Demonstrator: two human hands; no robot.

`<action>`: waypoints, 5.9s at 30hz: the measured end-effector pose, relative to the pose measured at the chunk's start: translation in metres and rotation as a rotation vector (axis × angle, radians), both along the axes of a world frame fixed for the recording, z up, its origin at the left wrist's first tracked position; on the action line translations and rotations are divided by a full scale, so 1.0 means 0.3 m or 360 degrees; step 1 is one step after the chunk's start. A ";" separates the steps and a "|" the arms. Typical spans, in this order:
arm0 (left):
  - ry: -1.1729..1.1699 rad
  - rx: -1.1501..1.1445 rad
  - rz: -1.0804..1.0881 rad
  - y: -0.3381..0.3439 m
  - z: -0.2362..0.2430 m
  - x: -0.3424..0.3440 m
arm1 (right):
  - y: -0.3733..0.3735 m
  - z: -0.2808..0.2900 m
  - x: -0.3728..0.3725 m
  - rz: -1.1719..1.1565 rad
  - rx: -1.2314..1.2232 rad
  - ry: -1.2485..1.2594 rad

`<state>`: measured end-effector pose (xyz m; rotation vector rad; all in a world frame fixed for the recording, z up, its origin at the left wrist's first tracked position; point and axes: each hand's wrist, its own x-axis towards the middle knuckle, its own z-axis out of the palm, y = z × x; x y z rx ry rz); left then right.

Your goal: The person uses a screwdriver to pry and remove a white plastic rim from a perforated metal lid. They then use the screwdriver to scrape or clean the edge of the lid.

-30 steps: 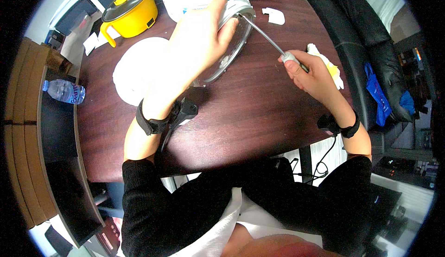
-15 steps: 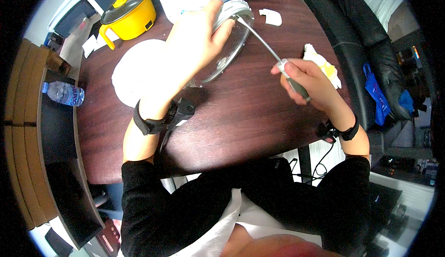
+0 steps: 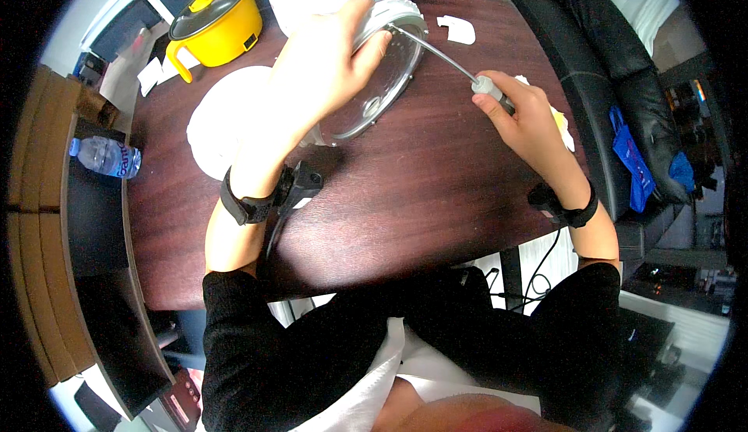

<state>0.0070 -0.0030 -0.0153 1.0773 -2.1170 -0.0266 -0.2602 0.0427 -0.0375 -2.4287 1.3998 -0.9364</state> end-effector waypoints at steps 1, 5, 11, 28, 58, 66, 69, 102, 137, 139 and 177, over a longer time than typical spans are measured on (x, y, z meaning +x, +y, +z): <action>-0.0001 0.0009 0.0012 0.002 0.001 0.000 | -0.005 -0.021 0.003 0.0034 0.0084 -0.0066; 0.0024 -0.0093 -0.0050 -0.008 -0.013 -0.006 | 0.012 -0.089 0.016 0.0131 0.0894 -0.0673; 0.0004 -0.0038 -0.0016 -0.004 -0.005 -0.005 | 0.079 -0.076 0.082 0.0230 0.1474 -0.1168; 0.0017 0.0149 -0.0144 0.027 0.008 -0.003 | 0.064 0.067 -0.016 -0.0241 -0.0551 0.0376; 0.0018 -0.0075 -0.0087 -0.019 -0.017 0.004 | 0.044 0.021 0.014 -0.0202 -0.0496 0.0204; 0.0036 -0.0055 -0.0109 -0.023 -0.001 0.010 | -0.026 0.008 -0.010 -0.0082 -0.0409 0.0117; 0.0053 -0.0115 -0.0125 -0.025 0.002 0.012 | -0.034 -0.021 -0.001 -0.0019 -0.0082 -0.0095; 0.0018 -0.0022 -0.0152 0.002 0.023 0.003 | 0.070 0.125 0.009 -0.0279 -0.0500 0.0474; 0.0037 -0.0041 0.0008 0.012 0.023 -0.011 | 0.056 -0.015 0.043 -0.0240 -0.0299 0.0246; -0.0005 0.0039 0.0031 0.024 0.040 -0.013 | 0.054 0.001 0.034 -0.0192 -0.0268 0.0197; -0.0019 0.0181 0.0059 -0.012 0.020 0.008 | 0.027 0.001 0.040 -0.0217 -0.0294 0.0117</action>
